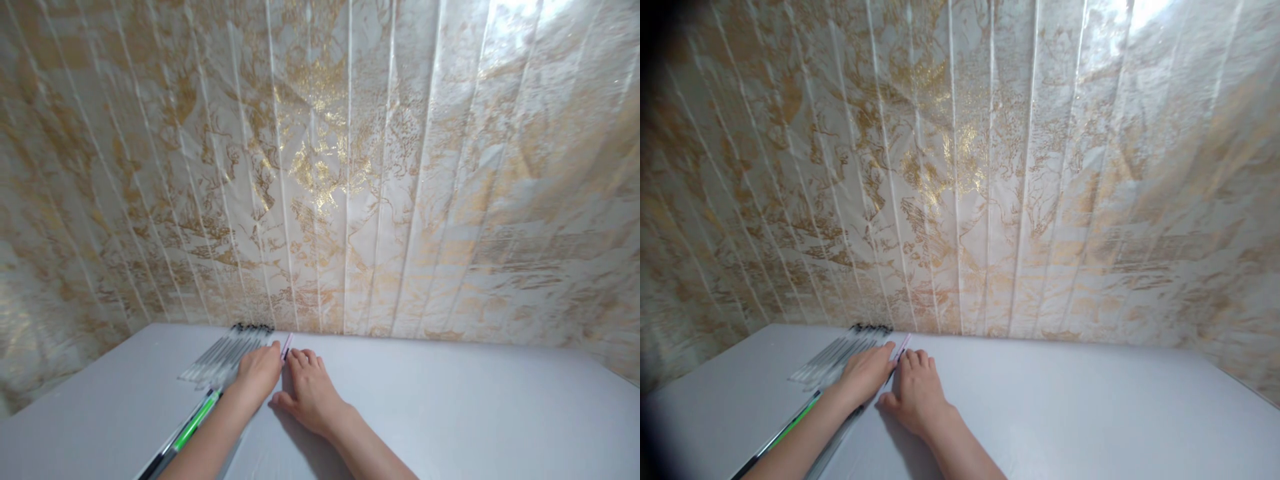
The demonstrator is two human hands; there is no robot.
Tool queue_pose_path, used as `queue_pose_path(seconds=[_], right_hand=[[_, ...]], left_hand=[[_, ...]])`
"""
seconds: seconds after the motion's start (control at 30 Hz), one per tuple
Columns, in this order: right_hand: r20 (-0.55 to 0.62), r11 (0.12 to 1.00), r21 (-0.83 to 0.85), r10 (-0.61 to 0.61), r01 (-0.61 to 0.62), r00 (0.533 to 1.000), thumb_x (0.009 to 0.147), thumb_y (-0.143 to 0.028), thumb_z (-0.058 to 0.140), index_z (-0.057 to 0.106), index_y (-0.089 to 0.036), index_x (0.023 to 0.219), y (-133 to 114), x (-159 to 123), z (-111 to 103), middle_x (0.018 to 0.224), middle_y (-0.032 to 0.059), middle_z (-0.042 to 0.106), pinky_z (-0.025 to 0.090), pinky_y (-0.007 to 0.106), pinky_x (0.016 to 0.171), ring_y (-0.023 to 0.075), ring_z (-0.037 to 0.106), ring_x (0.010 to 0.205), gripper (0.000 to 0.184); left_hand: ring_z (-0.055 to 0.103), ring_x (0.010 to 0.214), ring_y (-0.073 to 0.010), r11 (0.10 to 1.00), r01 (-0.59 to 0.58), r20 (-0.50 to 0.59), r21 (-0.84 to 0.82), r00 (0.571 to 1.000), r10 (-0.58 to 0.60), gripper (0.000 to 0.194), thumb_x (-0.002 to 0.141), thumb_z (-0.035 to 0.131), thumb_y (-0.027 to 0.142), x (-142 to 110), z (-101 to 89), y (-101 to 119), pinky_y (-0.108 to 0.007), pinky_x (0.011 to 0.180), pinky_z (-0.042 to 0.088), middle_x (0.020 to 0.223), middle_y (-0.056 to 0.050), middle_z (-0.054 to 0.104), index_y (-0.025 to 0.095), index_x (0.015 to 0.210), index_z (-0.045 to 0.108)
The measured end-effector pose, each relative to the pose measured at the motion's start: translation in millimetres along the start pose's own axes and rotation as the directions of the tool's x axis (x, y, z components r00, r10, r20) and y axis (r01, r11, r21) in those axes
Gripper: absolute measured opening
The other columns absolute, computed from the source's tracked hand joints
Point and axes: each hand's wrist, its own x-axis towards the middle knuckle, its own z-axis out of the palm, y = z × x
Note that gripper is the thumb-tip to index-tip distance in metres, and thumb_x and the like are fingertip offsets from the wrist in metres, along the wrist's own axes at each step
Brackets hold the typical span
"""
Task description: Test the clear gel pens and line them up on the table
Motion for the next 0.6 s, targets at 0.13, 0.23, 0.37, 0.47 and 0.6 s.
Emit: queue_pose_path(seconds=[0.13,0.23,0.37,0.47,0.6], right_hand=[[0.011,0.999,0.029,-0.040,0.040,0.999,0.078,-0.035,0.066,0.040,-0.008,0.140,-1.8,-0.9,0.8,0.138,0.0171,0.050,0.031,0.047,0.105,0.0336,0.041,0.123,0.072],[-0.009,0.996,0.034,-0.081,0.082,0.997,0.079,-0.036,0.065,0.035,-0.010,0.143,4.8,0.6,4.4,0.142,0.0142,0.047,0.030,0.046,0.105,0.0332,0.038,0.126,0.075],[-0.029,0.994,0.006,-0.106,0.106,0.994,0.082,-0.038,0.062,0.035,-0.013,0.143,14.7,4.3,8.5,0.143,0.0117,0.047,0.028,0.047,0.105,0.0336,0.036,0.128,0.070],[-0.036,0.994,-0.011,-0.113,0.113,0.993,0.084,-0.039,0.060,0.035,-0.014,0.143,17.5,5.5,11.2,0.143,0.0119,0.046,0.027,0.048,0.106,0.0343,0.035,0.129,0.069],[-0.071,0.995,0.013,-0.098,0.099,0.993,0.084,-0.037,0.060,0.038,-0.012,0.140,16.6,4.8,12.6,0.142,0.0134,0.046,0.027,0.048,0.106,0.0344,0.035,0.129,0.066]], left_hand=[[0.066,0.102,-0.0330,1.000,-0.009,0.017,-0.015,1.000,0.010,0.032,0.087,0.041,0.010,-1.7,-1.8,2.4,-0.040,0.081,0.049,0.103,-0.021,0.071,0.010,0.112,0.062],[0.066,0.102,-0.0317,0.999,0.007,0.000,-0.034,1.000,-0.007,0.035,0.089,0.037,0.010,0.1,0.0,3.3,-0.039,0.081,0.049,0.106,-0.021,0.070,0.009,0.113,0.062],[0.064,0.105,-0.0306,0.998,0.016,-0.022,-0.064,1.000,-0.018,0.034,0.089,0.039,0.011,2.1,3.6,3.3,-0.037,0.084,0.048,0.110,-0.020,0.069,0.010,0.113,0.062],[0.065,0.104,-0.0311,0.995,0.018,-0.025,-0.094,0.999,-0.020,0.032,0.088,0.041,0.013,3.0,6.4,2.4,-0.038,0.084,0.047,0.109,-0.020,0.069,0.010,0.111,0.063],[0.064,0.104,-0.0328,0.988,0.005,-0.037,-0.155,0.999,-0.011,0.031,0.089,0.044,0.019,5.0,9.0,-1.3,-0.040,0.085,0.047,0.109,-0.021,0.068,0.010,0.112,0.062]])
